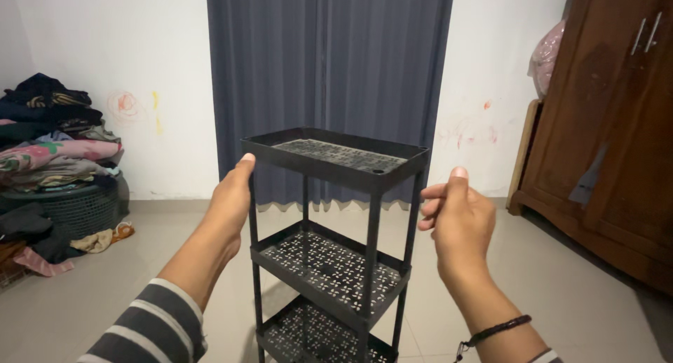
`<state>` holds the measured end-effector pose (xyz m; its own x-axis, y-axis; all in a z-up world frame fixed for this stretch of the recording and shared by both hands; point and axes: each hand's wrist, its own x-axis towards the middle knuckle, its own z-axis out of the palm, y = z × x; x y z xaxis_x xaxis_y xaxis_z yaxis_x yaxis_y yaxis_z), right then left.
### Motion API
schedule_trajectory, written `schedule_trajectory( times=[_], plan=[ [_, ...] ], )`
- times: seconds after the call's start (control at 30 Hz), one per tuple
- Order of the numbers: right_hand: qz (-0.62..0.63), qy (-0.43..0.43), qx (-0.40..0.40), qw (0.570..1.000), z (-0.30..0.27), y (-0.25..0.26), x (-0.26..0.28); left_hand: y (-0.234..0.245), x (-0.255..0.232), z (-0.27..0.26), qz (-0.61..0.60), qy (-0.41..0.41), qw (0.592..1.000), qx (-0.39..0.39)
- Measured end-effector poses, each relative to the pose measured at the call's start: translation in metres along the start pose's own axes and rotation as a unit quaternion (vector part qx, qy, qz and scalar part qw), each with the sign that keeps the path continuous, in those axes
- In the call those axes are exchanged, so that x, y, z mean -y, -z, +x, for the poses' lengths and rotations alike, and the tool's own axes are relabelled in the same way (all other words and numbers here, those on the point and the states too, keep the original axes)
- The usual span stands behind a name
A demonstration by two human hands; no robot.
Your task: The person assembles a black three-tiered plastic shelving unit. They insert four vertical support poles into the bottom tray, place the middle tray on the poles, and then place the top tray on the poles. Finally, they attach small black plastic feet to the bottom of each pole.
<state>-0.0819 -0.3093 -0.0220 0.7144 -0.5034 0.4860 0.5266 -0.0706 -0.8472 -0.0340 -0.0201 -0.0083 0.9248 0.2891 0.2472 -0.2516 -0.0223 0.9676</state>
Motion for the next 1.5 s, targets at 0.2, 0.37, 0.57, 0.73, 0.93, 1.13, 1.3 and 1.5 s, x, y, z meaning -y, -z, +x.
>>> schedule_trajectory(
  times=[0.2, 0.37, 0.57, 0.73, 0.93, 1.13, 1.3, 1.5],
  plan=[
    [-0.064, 0.001, -0.013, 0.998, 0.027, 0.012, -0.024, -0.017, -0.009, -0.031, 0.067, -0.089, 0.994, -0.005],
    [-0.151, -0.036, 0.087, 0.984, 0.048, 0.019, -0.058, -0.062, -0.004, -0.077, 0.238, -0.194, 0.950, 0.063],
    [-0.164, -0.115, 0.224, 0.954, 0.050, 0.021, -0.084, -0.087, 0.003, -0.099, 0.323, -0.264, 0.908, 0.030],
    [-0.138, -0.101, 0.214, 0.962, 0.053, 0.013, -0.091, -0.091, 0.009, -0.101, 0.320, -0.263, 0.910, 0.035],
    [-0.129, -0.092, 0.221, 0.962, 0.051, 0.008, -0.095, -0.088, 0.009, -0.103, 0.334, -0.259, 0.906, 0.021],
    [-0.144, -0.063, 0.198, 0.967, 0.040, 0.004, -0.097, -0.062, -0.003, -0.096, 0.376, -0.190, 0.906, 0.050],
    [-0.125, 0.010, 0.190, 0.974, 0.019, 0.000, -0.101, -0.025, -0.004, -0.079, 0.376, -0.138, 0.913, 0.077],
    [-0.089, 0.089, 0.252, 0.960, -0.020, -0.013, -0.086, 0.034, 0.015, -0.038, 0.369, -0.164, 0.914, 0.047]
  ],
)
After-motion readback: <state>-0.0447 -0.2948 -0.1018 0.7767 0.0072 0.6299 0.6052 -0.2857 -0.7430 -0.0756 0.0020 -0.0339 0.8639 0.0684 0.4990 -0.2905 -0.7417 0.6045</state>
